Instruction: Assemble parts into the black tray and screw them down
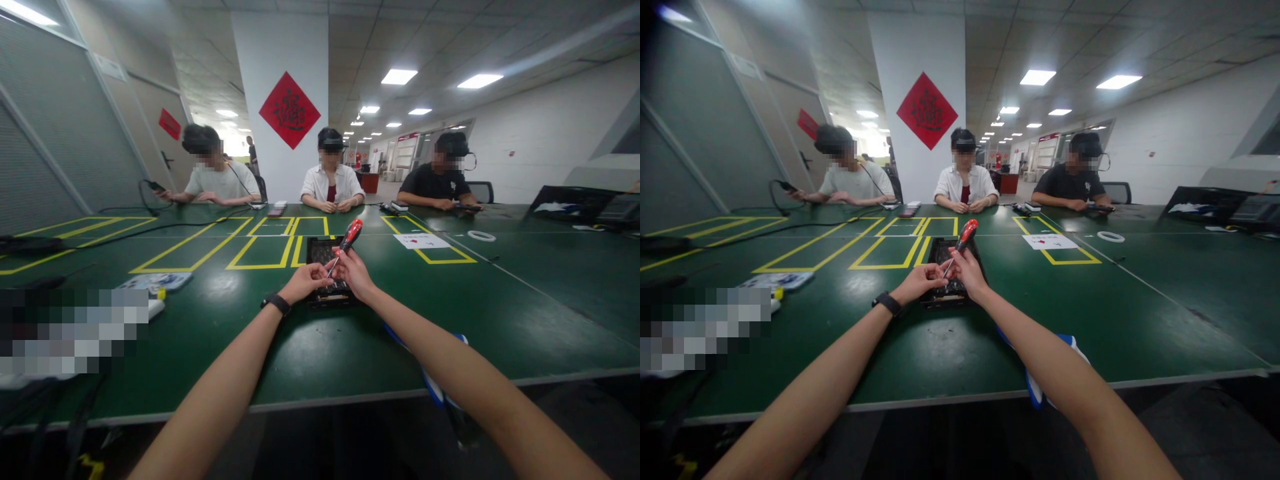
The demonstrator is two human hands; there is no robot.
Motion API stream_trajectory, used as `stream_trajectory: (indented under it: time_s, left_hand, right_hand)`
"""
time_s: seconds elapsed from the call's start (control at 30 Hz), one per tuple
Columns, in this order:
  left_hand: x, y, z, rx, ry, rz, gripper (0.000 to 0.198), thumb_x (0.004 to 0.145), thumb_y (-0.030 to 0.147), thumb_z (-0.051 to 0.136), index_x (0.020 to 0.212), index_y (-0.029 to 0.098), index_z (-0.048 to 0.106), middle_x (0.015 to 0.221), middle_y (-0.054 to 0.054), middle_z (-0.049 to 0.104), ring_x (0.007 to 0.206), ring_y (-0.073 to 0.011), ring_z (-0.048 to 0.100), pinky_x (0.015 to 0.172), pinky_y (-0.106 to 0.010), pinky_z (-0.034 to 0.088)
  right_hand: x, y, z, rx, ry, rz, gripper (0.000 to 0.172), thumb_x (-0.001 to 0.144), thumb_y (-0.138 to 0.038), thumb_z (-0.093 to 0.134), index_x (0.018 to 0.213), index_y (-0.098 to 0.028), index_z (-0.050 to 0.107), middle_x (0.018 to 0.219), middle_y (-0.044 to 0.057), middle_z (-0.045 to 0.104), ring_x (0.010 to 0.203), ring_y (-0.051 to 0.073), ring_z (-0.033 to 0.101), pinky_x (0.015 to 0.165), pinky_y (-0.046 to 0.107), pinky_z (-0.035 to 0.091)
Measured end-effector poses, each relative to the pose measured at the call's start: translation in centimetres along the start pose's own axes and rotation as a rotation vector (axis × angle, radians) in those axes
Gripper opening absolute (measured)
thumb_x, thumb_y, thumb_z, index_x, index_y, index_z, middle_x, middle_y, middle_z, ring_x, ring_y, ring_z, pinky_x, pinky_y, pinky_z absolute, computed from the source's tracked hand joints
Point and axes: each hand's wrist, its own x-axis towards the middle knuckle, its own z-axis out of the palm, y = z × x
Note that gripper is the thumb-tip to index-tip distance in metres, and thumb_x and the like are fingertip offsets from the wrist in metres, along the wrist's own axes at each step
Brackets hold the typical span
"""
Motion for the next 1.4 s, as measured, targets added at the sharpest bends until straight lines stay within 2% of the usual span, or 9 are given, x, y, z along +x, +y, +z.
stream_trajectory:
  time_s: [0.13, 0.33, 0.57, 0.8, 1.1, 1.4]
  left_hand:
    - [0.05, -0.15, -0.24, -0.029, -0.023, -0.027, 0.031, 0.062, 0.037, 0.072, 0.073, 0.011, 0.059, 0.069, -0.005, 0.065, 0.061, -0.0115, 0.059, 0.063, -0.025, 0.046]
    - [0.04, 0.12, -0.46, -0.066, -0.101, 0.0, 0.033, 0.072, 0.042, 0.062, 0.078, 0.01, 0.065, 0.07, -0.006, 0.067, 0.063, -0.0128, 0.06, 0.067, -0.027, 0.046]
    - [-0.02, 0.16, -0.07, 0.014, -0.011, 0.03, 0.032, 0.066, 0.039, 0.069, 0.078, 0.011, 0.059, 0.07, -0.002, 0.063, 0.061, -0.0093, 0.056, 0.062, -0.022, 0.043]
    - [0.08, -0.37, -0.18, -0.003, -0.031, 0.01, 0.032, 0.065, 0.038, 0.071, 0.075, 0.011, 0.057, 0.07, -0.003, 0.063, 0.061, -0.0096, 0.057, 0.062, -0.023, 0.044]
    - [0.09, -0.09, -0.76, -0.083, -0.16, 0.002, 0.034, 0.076, 0.042, 0.06, 0.083, 0.009, 0.064, 0.076, -0.007, 0.068, 0.068, -0.0128, 0.06, 0.07, -0.026, 0.045]
    - [0.15, -0.05, -0.19, -0.127, -0.069, 0.028, 0.031, 0.065, 0.033, 0.072, 0.079, 0.012, 0.054, 0.073, 0.0, 0.06, 0.065, -0.0078, 0.056, 0.066, -0.022, 0.043]
  right_hand:
    - [-0.09, -0.04, -0.05, -0.026, -0.004, -0.01, 0.034, 0.082, -0.043, 0.049, 0.107, -0.021, 0.048, 0.067, 0.0, 0.064, 0.05, 0.008, 0.055, 0.051, 0.02, 0.045]
    - [0.07, 0.11, -0.27, 0.0, -0.004, -0.002, 0.033, 0.083, -0.042, 0.048, 0.107, -0.021, 0.046, 0.07, 0.001, 0.065, 0.049, 0.008, 0.055, 0.05, 0.021, 0.045]
    - [0.24, 0.37, -0.24, 0.014, 0.014, -0.008, 0.032, 0.082, -0.041, 0.05, 0.107, -0.021, 0.046, 0.069, 0.001, 0.065, 0.05, 0.008, 0.056, 0.05, 0.02, 0.043]
    - [0.17, 0.11, -0.11, 0.006, 0.009, 0.002, 0.033, 0.082, -0.043, 0.048, 0.107, -0.021, 0.047, 0.068, 0.001, 0.065, 0.049, 0.008, 0.056, 0.05, 0.02, 0.044]
    - [-0.01, -0.09, -0.16, 0.004, -0.01, 0.011, 0.033, 0.083, -0.043, 0.046, 0.107, -0.02, 0.048, 0.069, 0.001, 0.064, 0.049, 0.009, 0.056, 0.051, 0.022, 0.045]
    - [0.02, 0.07, -0.09, 0.007, 0.004, -0.01, 0.034, 0.082, -0.042, 0.049, 0.107, -0.02, 0.049, 0.069, 0.001, 0.064, 0.05, 0.009, 0.056, 0.05, 0.021, 0.043]
